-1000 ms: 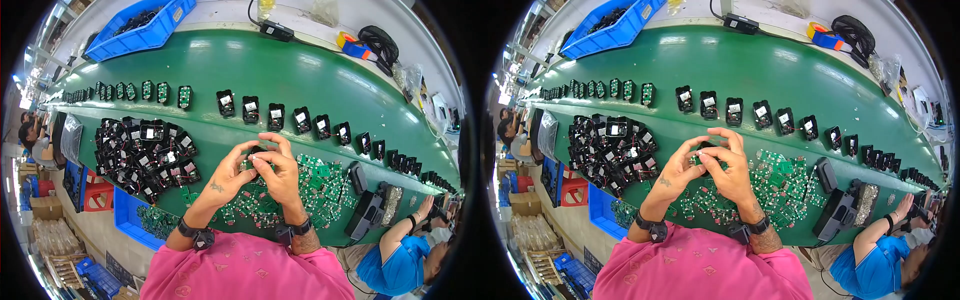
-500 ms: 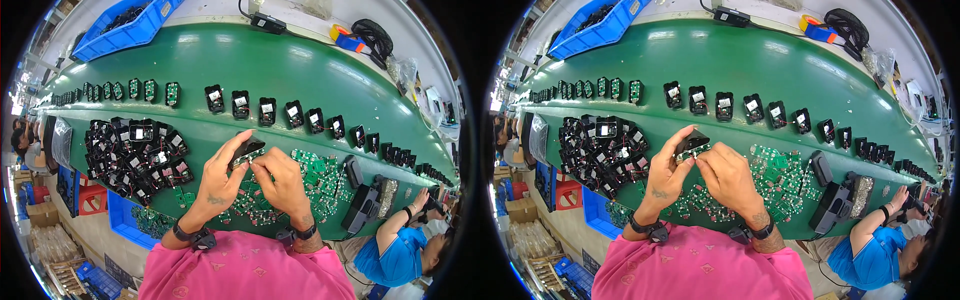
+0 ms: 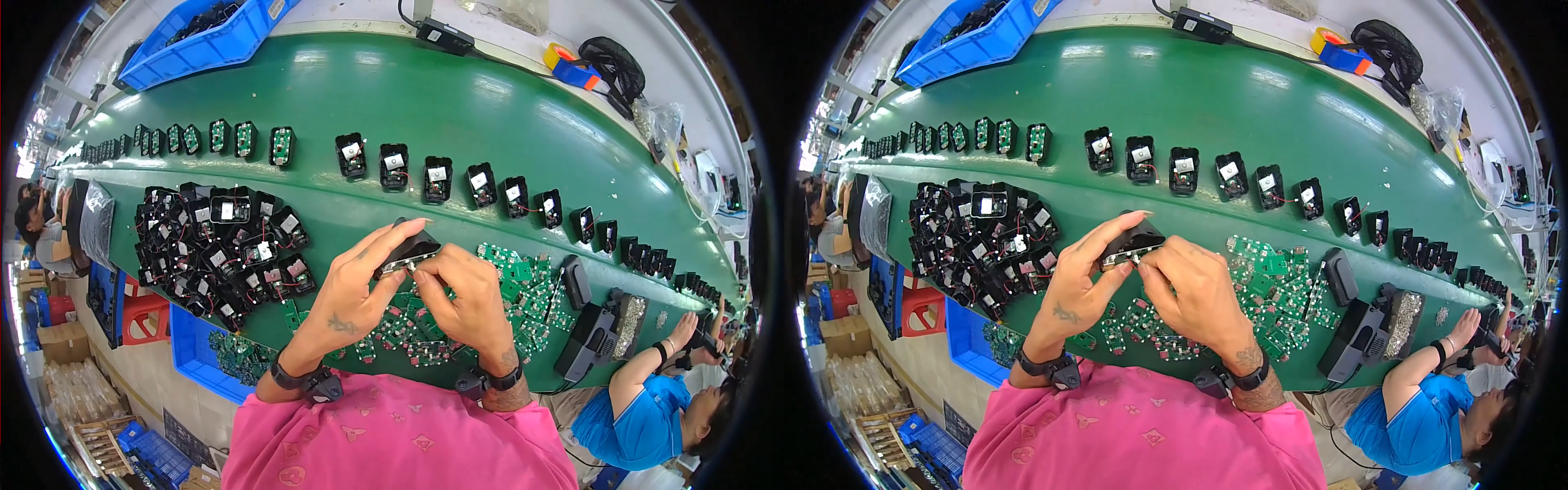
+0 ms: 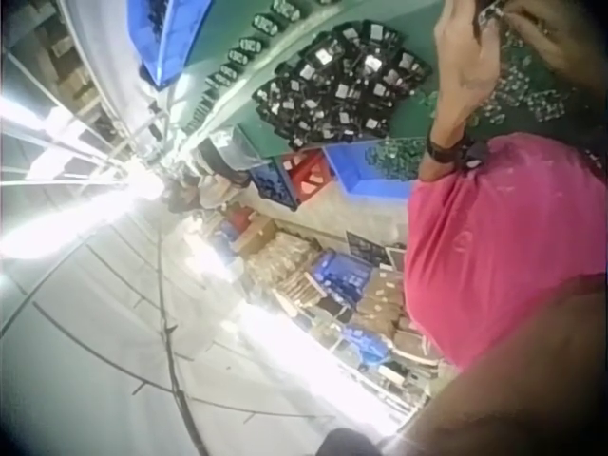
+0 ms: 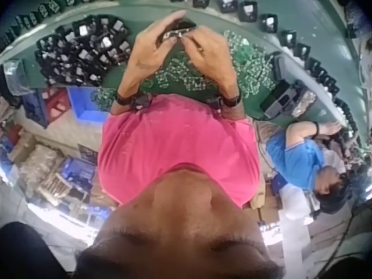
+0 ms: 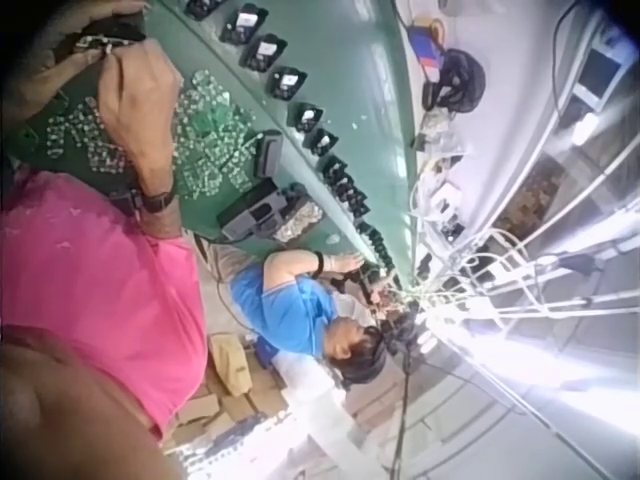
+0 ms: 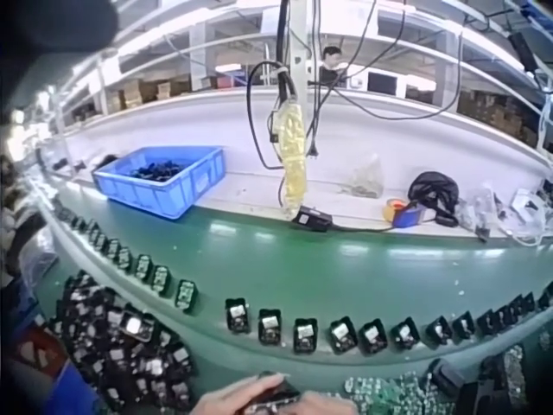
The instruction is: Assembling small electronic circuit boards into black plastic housings on a factory production line.
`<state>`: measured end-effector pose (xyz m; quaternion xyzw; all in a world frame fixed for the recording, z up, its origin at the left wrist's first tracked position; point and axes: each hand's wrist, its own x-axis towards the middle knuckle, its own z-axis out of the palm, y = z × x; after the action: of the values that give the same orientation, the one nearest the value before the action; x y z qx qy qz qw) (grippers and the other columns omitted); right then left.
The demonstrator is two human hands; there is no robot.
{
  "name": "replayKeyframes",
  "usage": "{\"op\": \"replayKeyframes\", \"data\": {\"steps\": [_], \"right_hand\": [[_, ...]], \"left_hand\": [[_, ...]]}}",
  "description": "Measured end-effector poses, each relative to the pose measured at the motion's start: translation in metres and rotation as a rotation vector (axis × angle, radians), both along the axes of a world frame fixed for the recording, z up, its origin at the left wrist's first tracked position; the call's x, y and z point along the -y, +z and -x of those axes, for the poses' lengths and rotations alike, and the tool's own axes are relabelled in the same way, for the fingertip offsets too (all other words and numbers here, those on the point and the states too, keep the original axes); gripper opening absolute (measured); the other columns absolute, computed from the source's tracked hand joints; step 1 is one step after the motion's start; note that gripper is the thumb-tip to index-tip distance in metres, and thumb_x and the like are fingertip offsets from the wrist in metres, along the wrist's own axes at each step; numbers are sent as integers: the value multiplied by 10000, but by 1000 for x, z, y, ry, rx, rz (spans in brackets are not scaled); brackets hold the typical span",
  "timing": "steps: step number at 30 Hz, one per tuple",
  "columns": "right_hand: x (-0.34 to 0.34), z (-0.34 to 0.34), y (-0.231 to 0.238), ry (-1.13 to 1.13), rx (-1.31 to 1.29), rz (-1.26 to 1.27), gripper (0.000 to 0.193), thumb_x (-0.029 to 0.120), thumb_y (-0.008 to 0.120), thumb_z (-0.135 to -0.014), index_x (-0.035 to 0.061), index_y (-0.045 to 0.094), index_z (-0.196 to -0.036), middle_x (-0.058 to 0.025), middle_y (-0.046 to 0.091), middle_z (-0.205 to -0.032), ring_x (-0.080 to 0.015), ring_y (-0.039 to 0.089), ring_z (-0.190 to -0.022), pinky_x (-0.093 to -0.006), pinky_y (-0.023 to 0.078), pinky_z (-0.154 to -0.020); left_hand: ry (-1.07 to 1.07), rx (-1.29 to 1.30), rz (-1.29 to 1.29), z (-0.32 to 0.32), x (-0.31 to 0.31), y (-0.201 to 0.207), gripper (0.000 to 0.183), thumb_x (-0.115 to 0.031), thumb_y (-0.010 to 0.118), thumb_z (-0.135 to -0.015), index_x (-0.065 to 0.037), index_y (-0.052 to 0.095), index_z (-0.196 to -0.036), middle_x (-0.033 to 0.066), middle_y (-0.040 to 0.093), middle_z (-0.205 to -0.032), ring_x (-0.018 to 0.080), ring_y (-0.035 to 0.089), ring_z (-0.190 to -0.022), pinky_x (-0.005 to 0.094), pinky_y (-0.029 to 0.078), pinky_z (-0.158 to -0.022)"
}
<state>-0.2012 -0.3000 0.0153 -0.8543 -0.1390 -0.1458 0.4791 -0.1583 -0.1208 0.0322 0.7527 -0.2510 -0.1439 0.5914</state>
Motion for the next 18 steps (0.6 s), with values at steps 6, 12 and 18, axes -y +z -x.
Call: {"op": "replayKeyframes", "data": {"steps": [6, 12, 18], "right_hand": [[-5, 1, 3, -41, 93, 97, 64, -18, 673, -798, 12, 618, -811, -91, 574, -701, -266, 590, -590, -362, 446, -522], [-11, 1, -2, -101, 56, 111, 69, -13, 672, -816, 6, 606, -820, -106, 557, -702, -288, 577, -583, -387, 444, -522], [-11, 3, -13, -77, -87, 71, 42, 5, 623, -853, -4, 583, -845, -146, 559, -744, -351, 610, -687, -438, 493, -600]], "left_hand": [[54, 152, -107, 5, 5, 4, 552, 100, 582, -834, -16, 528, -1371, 213, 593, -1295, 328, 625, -1153, 350, 484, -978], [176, 166, -146, 13, 14, -7, 552, 118, 564, -819, -14, 535, -1354, 239, 597, -1250, 401, 613, -1126, 377, 485, -953], [135, 276, -208, 13, 10, -23, 574, 62, 554, -857, -71, 479, -1411, 278, 547, -1275, 469, 621, -977, 444, 524, -838]]}}
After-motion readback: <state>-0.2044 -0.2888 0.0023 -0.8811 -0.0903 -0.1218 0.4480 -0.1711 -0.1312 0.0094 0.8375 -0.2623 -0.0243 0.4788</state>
